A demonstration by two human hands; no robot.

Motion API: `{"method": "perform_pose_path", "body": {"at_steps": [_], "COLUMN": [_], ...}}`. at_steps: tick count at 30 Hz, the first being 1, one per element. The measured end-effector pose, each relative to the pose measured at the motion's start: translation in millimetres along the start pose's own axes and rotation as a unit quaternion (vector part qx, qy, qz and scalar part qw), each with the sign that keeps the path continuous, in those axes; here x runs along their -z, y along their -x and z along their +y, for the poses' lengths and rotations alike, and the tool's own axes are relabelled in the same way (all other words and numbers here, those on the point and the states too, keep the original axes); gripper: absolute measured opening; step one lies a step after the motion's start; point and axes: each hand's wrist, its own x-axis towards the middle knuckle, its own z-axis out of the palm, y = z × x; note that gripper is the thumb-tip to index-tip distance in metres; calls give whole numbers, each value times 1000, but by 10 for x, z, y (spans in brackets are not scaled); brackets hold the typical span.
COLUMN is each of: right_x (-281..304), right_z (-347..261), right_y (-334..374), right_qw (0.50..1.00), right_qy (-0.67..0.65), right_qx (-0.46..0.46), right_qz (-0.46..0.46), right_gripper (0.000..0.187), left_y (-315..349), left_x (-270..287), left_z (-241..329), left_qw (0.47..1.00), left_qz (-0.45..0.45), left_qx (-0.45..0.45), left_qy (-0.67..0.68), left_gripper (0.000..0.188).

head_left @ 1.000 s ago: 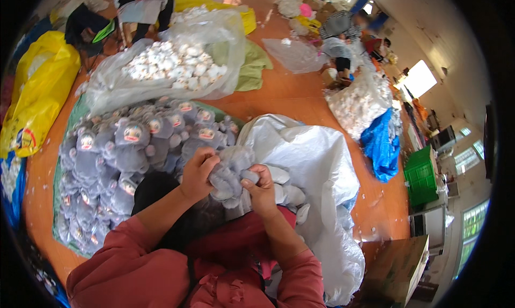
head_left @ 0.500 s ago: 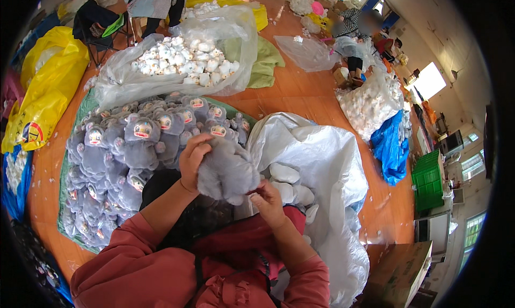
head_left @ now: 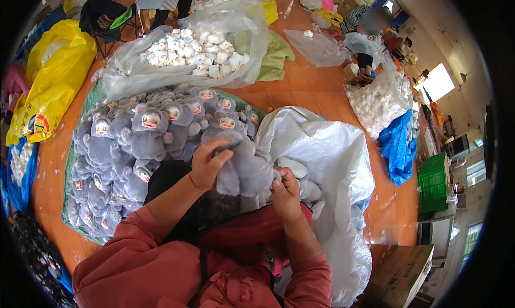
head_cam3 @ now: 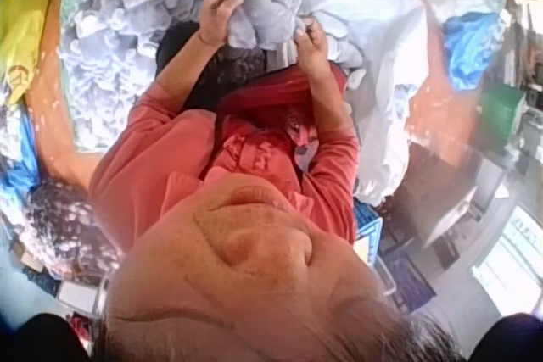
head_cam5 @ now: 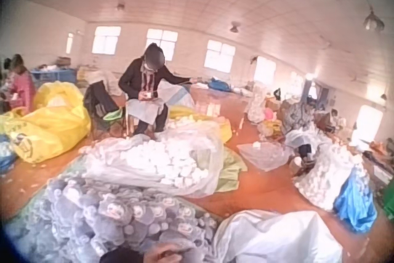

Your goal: The person sits on the floor and repeatedly stuffs white filling into gray plush toys. They open the toy, insert the filling, and place the stuffed toy aside. The process is repeated for multiple toys.

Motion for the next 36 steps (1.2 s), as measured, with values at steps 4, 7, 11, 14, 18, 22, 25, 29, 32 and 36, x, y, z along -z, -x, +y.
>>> {"method": "perform_pose_path", "body": {"at_steps": [4,7,11,14,18,22,25,29,32,36], "right_x": [48,111,180,199,272,278,194,271,328,353], "right_z": [-6,-49,-75,-70,40,44,27,147,102,-24], "right_y": [-13,-10,-93,-109,-108,-119,-112,-86,-89,-79], "right_qw": [998,996,993,982,959,931,925,934,931,972], "right_qy": [22,62,109,184,280,337,328,338,363,192], "right_qx": [37,-44,-50,-24,-55,-127,-171,-106,-24,-70], "right_qz": [-36,-49,8,31,3,-63,-89,-53,21,116], "right_gripper": [14,14,19,20,15,20,20,14,6,5], "left_y": [12,-35,-51,-48,-103,-94,-14,86,130,-17], "left_x": [-33,-37,38,13,-15,-30,-56,-175,-159,-84], "left_z": [-13,9,-50,-33,35,72,88,179,26,57], "left_qw": [997,996,995,990,980,968,963,959,895,872], "left_qz": [35,14,-86,-136,-180,-230,-250,-179,-282,-285], "left_qx": [67,77,23,-13,-58,-72,-67,208,321,348], "left_qy": [15,50,47,46,66,65,70,72,125,191], "left_gripper": [32,31,28,21,20,16,21,40,51,47]}}
